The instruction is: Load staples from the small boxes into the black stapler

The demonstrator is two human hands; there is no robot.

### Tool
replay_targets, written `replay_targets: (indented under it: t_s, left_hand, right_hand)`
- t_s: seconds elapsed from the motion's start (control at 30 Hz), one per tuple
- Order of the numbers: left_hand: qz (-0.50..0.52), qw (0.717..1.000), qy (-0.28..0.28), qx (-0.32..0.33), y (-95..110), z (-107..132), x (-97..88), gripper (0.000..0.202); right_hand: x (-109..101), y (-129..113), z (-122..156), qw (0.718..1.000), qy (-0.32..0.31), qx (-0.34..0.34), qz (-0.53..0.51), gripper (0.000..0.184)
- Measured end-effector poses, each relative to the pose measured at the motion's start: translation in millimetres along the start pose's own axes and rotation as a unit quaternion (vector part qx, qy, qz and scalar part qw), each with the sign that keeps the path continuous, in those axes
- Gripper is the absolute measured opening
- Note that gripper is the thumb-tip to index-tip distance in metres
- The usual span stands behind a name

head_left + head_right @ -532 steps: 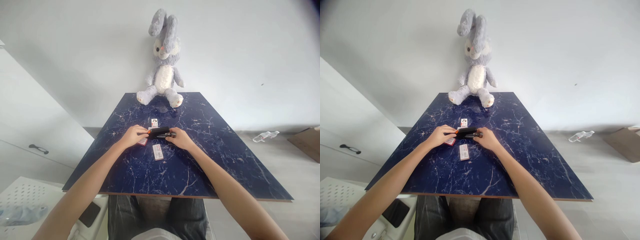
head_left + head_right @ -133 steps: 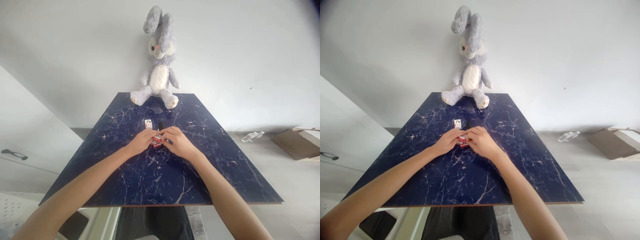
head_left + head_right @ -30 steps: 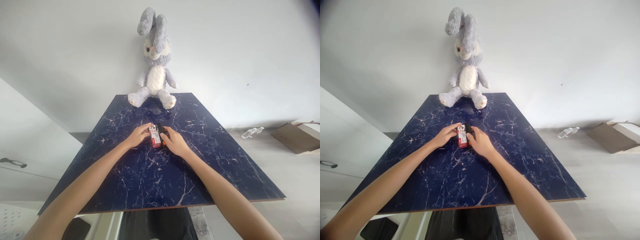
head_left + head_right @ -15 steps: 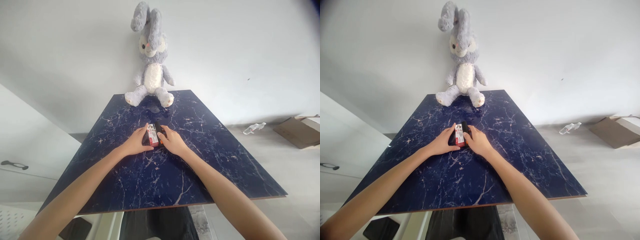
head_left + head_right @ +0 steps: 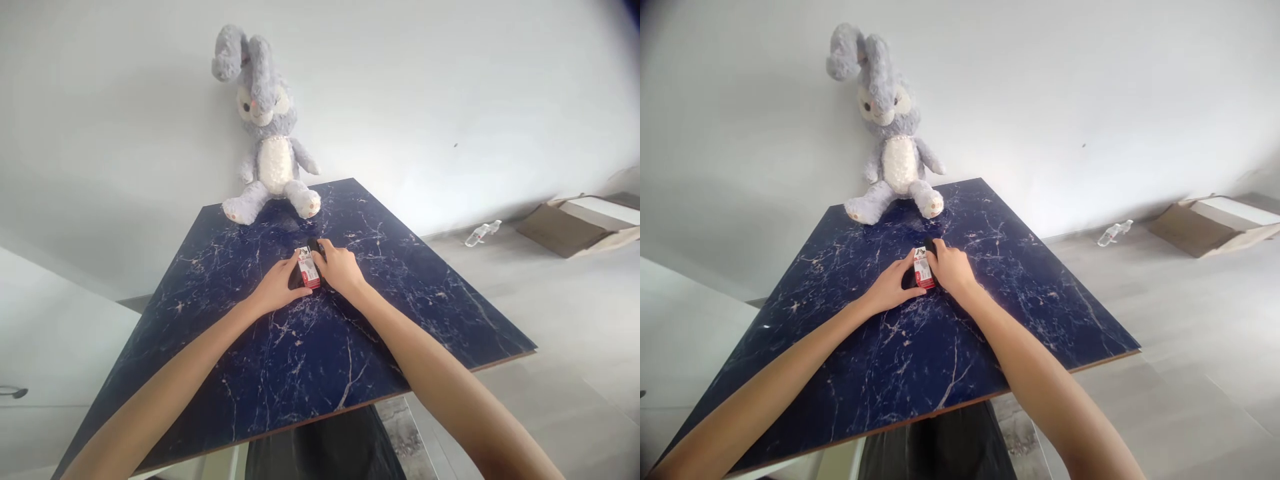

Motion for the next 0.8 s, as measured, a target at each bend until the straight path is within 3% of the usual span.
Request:
replay_targets:
  t_s: [0.17,0.37,0.47,0.57,0.8]
  left_hand:
    - [0.020,0.999,0.014,0.042,13.9,-53.3,19.4,0.111]
    - [0.046,0.996,0.026,0.073,50.0,-106.9,35.8,0.111]
    - [0.040,0.994,0.028,0.098,64.6,-116.1,38.4,0.105]
    - [0.021,0.994,0.025,0.100,66.5,-117.2,39.6,0.101]
    - [-0.023,0.995,0.023,0.091,65.7,-111.5,40.3,0.099]
  right_hand:
    - [-17.6,45.0,-17.1,0.998,0.046,0.053,-0.003,0.043]
    - [-34.6,101.7,-28.3,0.987,0.105,0.120,-0.016,0.040]
    - [-38.4,117.4,-30.6,0.983,0.122,0.135,-0.036,0.039]
    - [-42.2,122.0,-30.6,0.978,0.149,0.133,-0.067,0.038]
    - [-74.2,107.2,-11.9,0.941,0.306,0.093,-0.107,0.041]
Point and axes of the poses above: each hand's wrist, its own z-axis away from the middle knuckle, its own x-axis out of the palm, y = z × x, the point moved 10 cm from there along -z, towards the middle knuckle, and after that the axes turned 2 degrees about y, right-handed, at the moved point
